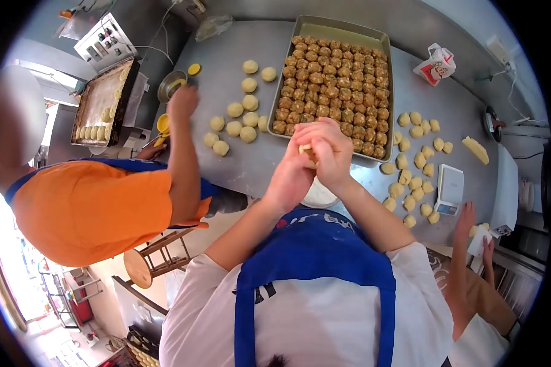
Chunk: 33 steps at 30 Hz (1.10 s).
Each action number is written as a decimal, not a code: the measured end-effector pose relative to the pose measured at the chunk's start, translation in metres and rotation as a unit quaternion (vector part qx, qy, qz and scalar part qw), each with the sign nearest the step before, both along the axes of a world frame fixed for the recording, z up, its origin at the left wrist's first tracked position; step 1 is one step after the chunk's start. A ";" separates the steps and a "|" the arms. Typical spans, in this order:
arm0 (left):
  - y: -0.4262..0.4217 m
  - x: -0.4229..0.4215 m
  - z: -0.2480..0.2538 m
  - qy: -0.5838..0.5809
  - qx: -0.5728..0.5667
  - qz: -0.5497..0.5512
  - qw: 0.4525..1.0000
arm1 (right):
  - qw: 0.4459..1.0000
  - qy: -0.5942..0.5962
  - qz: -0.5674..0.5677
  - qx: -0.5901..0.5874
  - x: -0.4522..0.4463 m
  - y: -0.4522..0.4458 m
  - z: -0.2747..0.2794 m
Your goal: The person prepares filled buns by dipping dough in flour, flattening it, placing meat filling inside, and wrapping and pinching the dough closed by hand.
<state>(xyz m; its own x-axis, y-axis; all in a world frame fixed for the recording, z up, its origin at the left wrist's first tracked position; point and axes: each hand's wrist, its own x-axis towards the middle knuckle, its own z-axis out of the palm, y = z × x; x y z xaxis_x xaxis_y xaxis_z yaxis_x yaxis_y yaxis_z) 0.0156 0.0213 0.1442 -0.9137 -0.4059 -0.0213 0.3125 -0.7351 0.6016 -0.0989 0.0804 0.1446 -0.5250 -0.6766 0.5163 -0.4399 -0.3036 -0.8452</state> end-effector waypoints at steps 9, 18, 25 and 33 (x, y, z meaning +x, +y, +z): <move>-0.004 0.013 -0.020 -0.100 -0.150 -0.003 0.984 | 0.997 0.051 0.062 -0.003 -0.003 0.007 0.009; 0.003 0.008 -0.004 -0.093 -0.148 0.049 0.983 | 0.983 0.025 -0.156 -0.097 0.019 -0.004 0.022; -0.005 0.009 -0.010 -0.157 -0.163 -0.037 0.973 | 0.975 0.183 0.101 -0.070 -0.019 0.015 -0.004; -0.017 0.006 -0.051 -0.153 0.214 0.053 0.963 | 0.930 0.339 0.077 0.121 -0.001 0.012 -0.023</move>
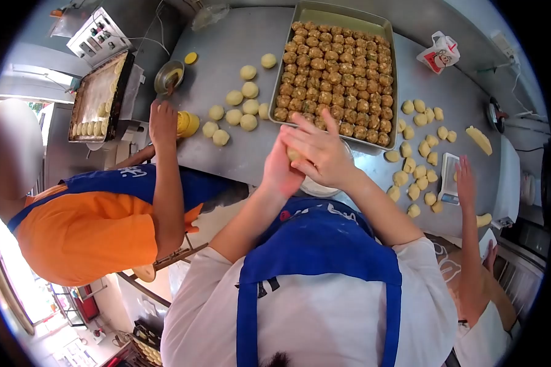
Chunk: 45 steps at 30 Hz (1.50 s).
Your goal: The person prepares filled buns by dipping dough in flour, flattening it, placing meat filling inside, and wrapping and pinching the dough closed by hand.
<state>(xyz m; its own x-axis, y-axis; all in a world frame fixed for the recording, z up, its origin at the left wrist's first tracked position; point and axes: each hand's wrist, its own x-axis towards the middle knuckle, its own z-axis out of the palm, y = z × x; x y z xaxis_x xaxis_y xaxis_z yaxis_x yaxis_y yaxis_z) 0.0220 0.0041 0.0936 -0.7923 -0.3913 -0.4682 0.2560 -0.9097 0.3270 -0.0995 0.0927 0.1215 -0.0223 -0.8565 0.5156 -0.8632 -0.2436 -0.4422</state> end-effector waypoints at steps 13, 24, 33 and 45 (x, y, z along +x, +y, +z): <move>-0.052 0.073 -0.121 -0.204 0.075 0.010 0.976 | 0.979 0.048 -0.019 0.199 0.028 0.028 -0.120; -0.039 0.055 -0.107 -0.119 0.059 -0.057 0.990 | 0.989 0.057 -0.037 0.132 0.011 0.093 -0.121; -0.011 0.010 -0.068 -0.032 0.124 -0.156 0.979 | 0.964 0.051 -0.218 0.147 -0.064 0.177 -0.145; -0.023 0.072 -0.099 -0.137 0.148 0.018 0.979 | 0.933 -0.147 -0.319 0.083 -0.029 0.130 -0.150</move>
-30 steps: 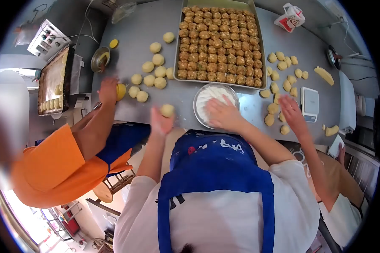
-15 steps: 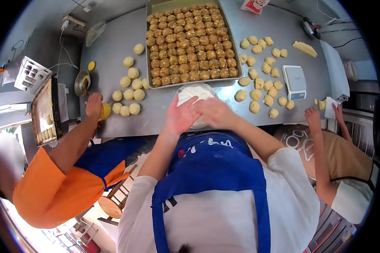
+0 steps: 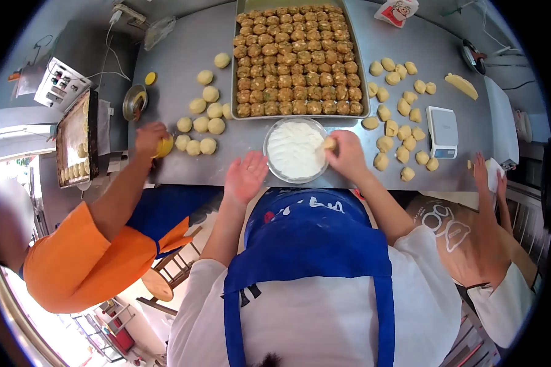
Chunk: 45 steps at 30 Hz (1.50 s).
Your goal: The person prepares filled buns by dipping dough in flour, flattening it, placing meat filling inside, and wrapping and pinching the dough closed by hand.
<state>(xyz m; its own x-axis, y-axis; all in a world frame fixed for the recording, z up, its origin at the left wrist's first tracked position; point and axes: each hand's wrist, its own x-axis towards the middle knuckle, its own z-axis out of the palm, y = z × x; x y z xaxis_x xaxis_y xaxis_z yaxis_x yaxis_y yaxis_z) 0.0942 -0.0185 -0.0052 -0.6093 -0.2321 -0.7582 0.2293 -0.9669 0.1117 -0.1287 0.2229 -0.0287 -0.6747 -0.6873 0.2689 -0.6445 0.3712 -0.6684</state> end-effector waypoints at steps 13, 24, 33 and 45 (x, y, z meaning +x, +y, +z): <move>0.007 -0.003 -0.013 0.030 0.006 -0.033 0.999 | 0.973 0.127 0.188 0.040 0.011 -0.040 -0.002; 0.025 -0.064 0.068 0.173 -0.115 -0.108 0.972 | 0.967 0.007 0.170 -0.192 0.054 -0.113 0.084; 0.047 -0.063 0.130 0.144 -0.364 -0.131 0.911 | 0.927 0.015 0.266 -0.263 0.070 -0.132 0.161; 0.052 -0.063 0.127 0.145 -0.452 -0.094 0.875 | 0.912 -0.123 0.247 -0.304 0.067 -0.153 0.149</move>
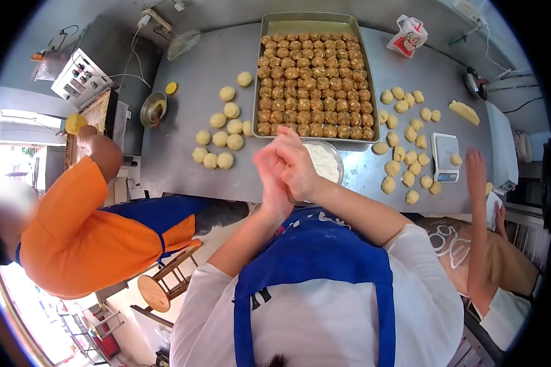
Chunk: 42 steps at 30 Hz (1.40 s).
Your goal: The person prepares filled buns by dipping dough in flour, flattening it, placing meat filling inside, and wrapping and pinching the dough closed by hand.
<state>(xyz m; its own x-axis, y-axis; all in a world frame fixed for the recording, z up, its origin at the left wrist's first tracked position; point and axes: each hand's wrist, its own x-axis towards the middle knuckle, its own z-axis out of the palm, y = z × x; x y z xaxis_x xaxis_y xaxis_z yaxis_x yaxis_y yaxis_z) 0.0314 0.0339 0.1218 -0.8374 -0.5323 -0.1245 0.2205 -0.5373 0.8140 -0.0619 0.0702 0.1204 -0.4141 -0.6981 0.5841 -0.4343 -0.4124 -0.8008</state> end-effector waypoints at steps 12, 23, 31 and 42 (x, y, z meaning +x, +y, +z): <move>-0.021 -0.001 -0.011 -0.030 0.308 -0.132 0.942 | 0.942 -0.283 -0.013 0.180 -0.010 -0.011 -0.010; -0.071 -0.010 0.019 0.213 0.365 0.033 0.905 | 0.973 0.226 -0.043 -0.007 -0.041 0.019 0.040; -0.051 -0.005 -0.067 -0.096 0.367 0.115 0.918 | 0.882 0.358 -0.164 0.259 -0.207 -0.065 -0.100; -0.045 0.002 -0.063 -0.199 0.190 0.097 0.957 | 0.825 0.447 -0.078 0.335 -0.259 -0.073 -0.125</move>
